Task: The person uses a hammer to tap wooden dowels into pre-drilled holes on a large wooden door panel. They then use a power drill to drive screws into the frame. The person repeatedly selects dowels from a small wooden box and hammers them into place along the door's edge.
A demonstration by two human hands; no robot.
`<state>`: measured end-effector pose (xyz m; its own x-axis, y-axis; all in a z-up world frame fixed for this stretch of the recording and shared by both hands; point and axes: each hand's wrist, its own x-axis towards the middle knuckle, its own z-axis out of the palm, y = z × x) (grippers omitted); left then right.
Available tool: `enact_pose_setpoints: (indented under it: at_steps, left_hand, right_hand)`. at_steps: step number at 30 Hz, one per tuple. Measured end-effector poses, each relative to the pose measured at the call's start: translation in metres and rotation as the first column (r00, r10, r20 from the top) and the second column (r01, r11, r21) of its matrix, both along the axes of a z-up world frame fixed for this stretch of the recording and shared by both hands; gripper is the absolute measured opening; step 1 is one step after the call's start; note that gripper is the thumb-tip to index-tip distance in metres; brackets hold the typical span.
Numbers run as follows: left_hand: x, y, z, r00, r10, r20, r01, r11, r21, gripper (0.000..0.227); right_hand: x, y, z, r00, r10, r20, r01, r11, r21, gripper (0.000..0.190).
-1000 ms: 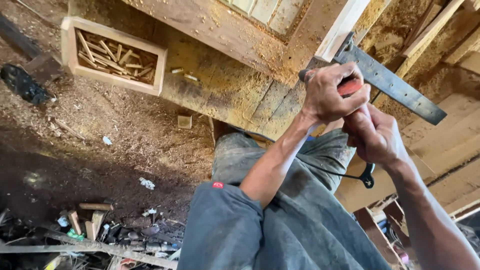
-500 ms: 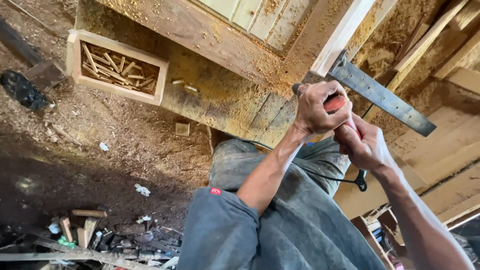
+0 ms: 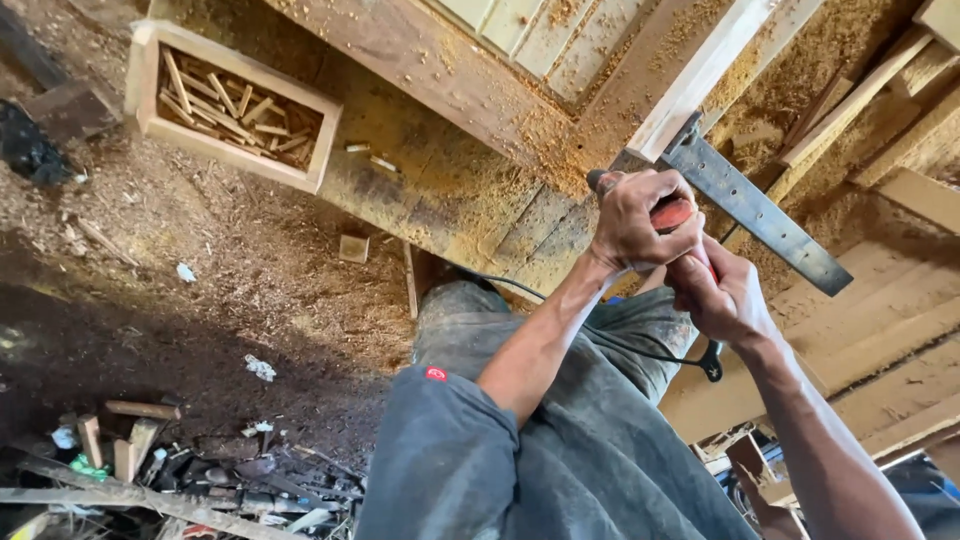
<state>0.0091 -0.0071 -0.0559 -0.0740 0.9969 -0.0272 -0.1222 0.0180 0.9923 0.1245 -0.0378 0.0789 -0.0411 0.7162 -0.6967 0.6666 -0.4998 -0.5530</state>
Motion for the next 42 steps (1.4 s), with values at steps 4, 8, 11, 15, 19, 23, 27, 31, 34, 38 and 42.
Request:
enact_pose_setpoints:
  at_steps: [4,8,11,15,19,23,27,31,34,38,42]
  left_hand:
    - [0.009,-0.002,-0.038,1.000,0.015,-0.003,-0.015,1.000,0.024,0.020]
    - [0.015,-0.005,-0.061,0.964,0.172,-0.204,-0.153,0.983,0.106,0.027]
    - [0.003,0.009,-0.049,0.980,0.139,-0.143,-0.122,0.985,0.119,0.023]
    - [-0.011,0.012,-0.022,0.984,0.152,-0.088,-0.139,0.980,0.140,0.019]
    - [-0.003,0.002,0.006,0.999,0.039,-0.010,-0.039,0.999,0.030,0.016]
    - [-0.007,0.000,0.057,0.998,0.005,-0.068,0.003,0.992,0.125,0.019]
    - [-0.018,-0.028,0.139,0.985,-0.158,-0.069,0.170,0.958,0.232,0.018]
    - [-0.036,-0.071,0.156,0.962,-0.229,-0.149,0.270,0.871,0.410,0.022]
    - [-0.065,-0.109,0.150,0.942,-0.299,-0.150,0.334,0.856,0.395,0.024]
    - [-0.115,-0.136,0.129,0.951,-0.240,-0.193,0.291,0.905,0.310,0.020]
    - [-0.145,-0.158,0.101,0.944,-0.167,-0.284,0.262,0.904,0.339,0.017]
  right_hand:
    - [-0.012,0.000,-0.013,0.999,0.019,0.046,-0.019,1.000,0.013,0.033]
    - [0.000,-0.003,-0.040,0.994,0.083,0.073,-0.084,0.996,0.019,0.043]
    - [0.057,-0.024,-0.102,0.991,0.050,0.127,-0.049,0.999,-0.004,0.039]
    - [0.015,-0.013,-0.060,0.996,-0.009,0.086,0.005,0.999,0.042,0.036]
    - [-0.024,-0.013,0.008,0.978,-0.196,0.075,0.195,0.981,0.010,0.035]
    - [-0.014,-0.035,0.036,0.958,-0.275,0.081,0.275,0.961,0.011,0.043]
    - [0.045,-0.104,0.030,0.728,-0.641,0.245,0.675,0.732,-0.091,0.062]
    - [0.116,-0.248,-0.057,0.762,-0.601,-0.242,0.597,0.797,-0.098,0.051]
    - [0.098,-0.317,-0.156,0.911,-0.307,-0.274,0.302,0.951,-0.063,0.028]
    - [-0.058,-0.188,-0.093,0.199,-0.910,-0.363,0.443,0.414,-0.795,0.044]
    - [-0.084,-0.183,-0.160,0.700,-0.163,-0.695,-0.074,0.952,-0.298,0.031]
